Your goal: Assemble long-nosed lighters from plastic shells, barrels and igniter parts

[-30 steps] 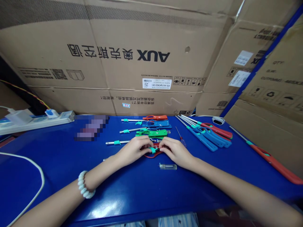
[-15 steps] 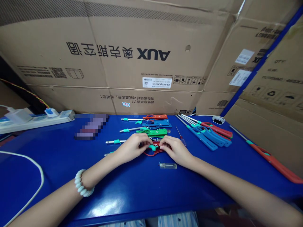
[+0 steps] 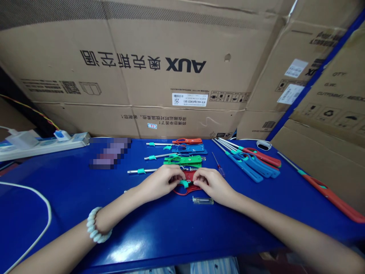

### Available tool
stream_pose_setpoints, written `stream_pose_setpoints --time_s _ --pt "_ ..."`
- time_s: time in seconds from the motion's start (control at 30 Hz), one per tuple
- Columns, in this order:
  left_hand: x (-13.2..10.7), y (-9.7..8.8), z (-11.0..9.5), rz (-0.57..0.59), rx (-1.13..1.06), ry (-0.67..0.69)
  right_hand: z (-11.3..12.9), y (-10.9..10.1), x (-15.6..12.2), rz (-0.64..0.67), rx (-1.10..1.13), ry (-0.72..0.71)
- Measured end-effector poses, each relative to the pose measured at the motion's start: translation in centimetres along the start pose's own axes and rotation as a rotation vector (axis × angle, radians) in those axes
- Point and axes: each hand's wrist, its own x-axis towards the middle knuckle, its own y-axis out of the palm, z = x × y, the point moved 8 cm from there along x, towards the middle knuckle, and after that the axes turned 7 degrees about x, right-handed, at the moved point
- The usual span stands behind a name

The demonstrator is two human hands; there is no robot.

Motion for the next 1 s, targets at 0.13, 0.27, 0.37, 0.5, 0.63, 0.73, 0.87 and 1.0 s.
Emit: stream_pose_setpoints --time_s 0.13,0.27,0.37,0.5,0.63,0.73,0.87,1.0 --pt "0.00 0.12 -0.03 0.035 0.000 -0.015 0.02 0.28 -0.12 0.021 0.011 0.024" --pt "0.03 0.12 -0.11 0.032 0.005 0.012 -0.21 0.45 -0.12 0.028 0.025 0.034" --pt "0.01 0.10 -0.15 0.025 0.015 0.032 -0.32 0.49 -0.11 0.030 0.027 0.038" --pt "-0.02 0.11 -0.19 0.028 0.036 0.039 -0.27 0.46 -0.07 0.027 0.023 0.035" --pt "-0.02 0.18 -0.32 0.032 0.071 0.046 -0.33 0.52 -0.08 0.029 0.017 0.029" --pt "-0.04 0.21 -0.54 0.028 0.092 0.066 -0.39 0.59 -0.09 0.033 0.016 0.030" --pt "-0.12 0.31 -0.79 0.031 0.094 0.088 -0.25 0.58 -0.11 0.038 0.022 0.035" --pt "-0.19 0.48 -0.84 0.049 0.100 0.097 0.01 0.57 -0.13 0.045 0.023 0.032"
